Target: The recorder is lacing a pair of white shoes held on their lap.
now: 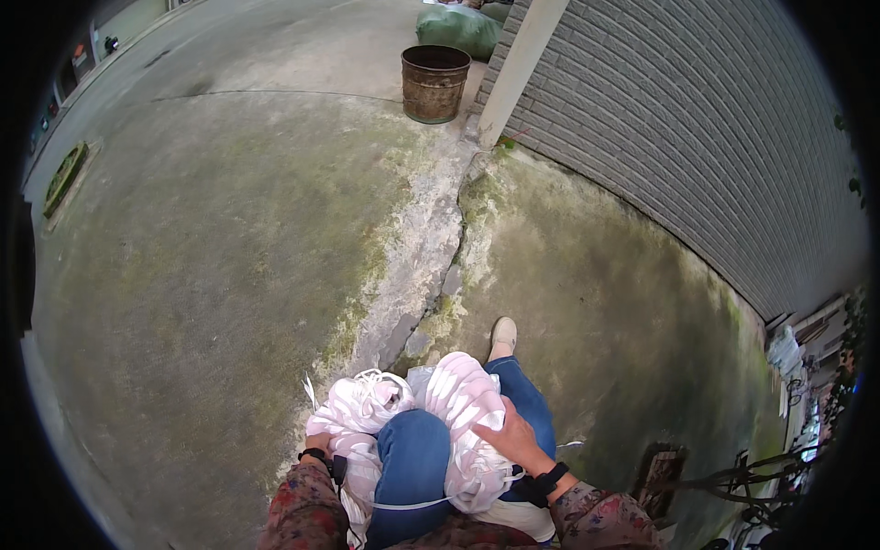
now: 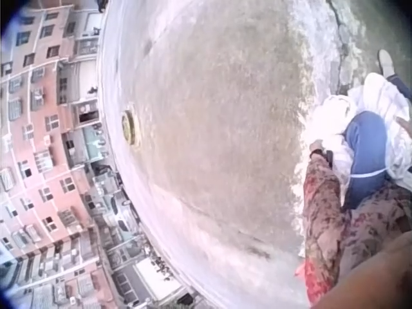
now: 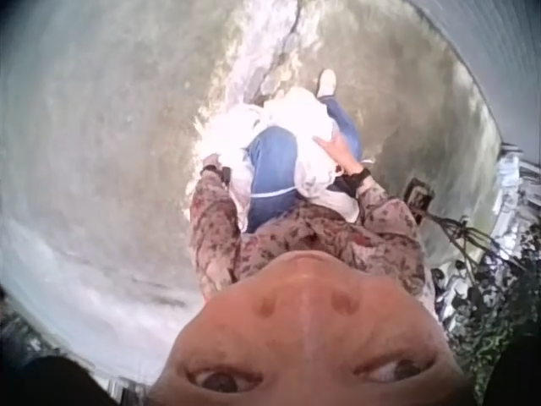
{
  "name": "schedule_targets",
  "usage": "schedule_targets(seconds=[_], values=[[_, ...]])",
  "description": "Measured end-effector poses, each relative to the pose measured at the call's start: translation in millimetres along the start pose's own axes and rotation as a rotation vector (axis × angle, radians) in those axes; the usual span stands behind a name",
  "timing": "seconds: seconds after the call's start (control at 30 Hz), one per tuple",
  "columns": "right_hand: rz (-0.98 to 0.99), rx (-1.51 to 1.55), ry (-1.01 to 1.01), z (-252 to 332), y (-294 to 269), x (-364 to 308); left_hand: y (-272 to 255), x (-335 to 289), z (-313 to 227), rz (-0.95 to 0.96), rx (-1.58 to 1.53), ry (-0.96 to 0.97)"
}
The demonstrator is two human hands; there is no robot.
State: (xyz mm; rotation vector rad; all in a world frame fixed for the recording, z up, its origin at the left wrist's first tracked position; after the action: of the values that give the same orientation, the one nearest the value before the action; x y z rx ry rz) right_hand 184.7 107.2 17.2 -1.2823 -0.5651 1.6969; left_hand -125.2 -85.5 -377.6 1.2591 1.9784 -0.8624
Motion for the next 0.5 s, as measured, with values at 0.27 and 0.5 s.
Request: schedule_targets(seconds=[0.27,0.5], values=[[-0.083,0.047,-0.18,-26,7,12,-35,-118,-66,-0.62,-0.083,0.223],[-0.138,0.401,-0.466,9,-26,-15,-135,-252,-262,-0.807,0.11,0.991]])
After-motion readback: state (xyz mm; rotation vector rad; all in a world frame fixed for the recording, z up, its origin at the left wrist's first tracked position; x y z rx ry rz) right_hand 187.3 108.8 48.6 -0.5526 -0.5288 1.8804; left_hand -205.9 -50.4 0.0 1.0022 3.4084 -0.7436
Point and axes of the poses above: each hand's wrist, its own x-axis towards the middle knuckle, its own y-axis out of the palm, z = x × y, the point moved 1 cm from there along x, towards the middle knuckle, and after that the axes turned 12 degrees about y, right-handed, at the moved point
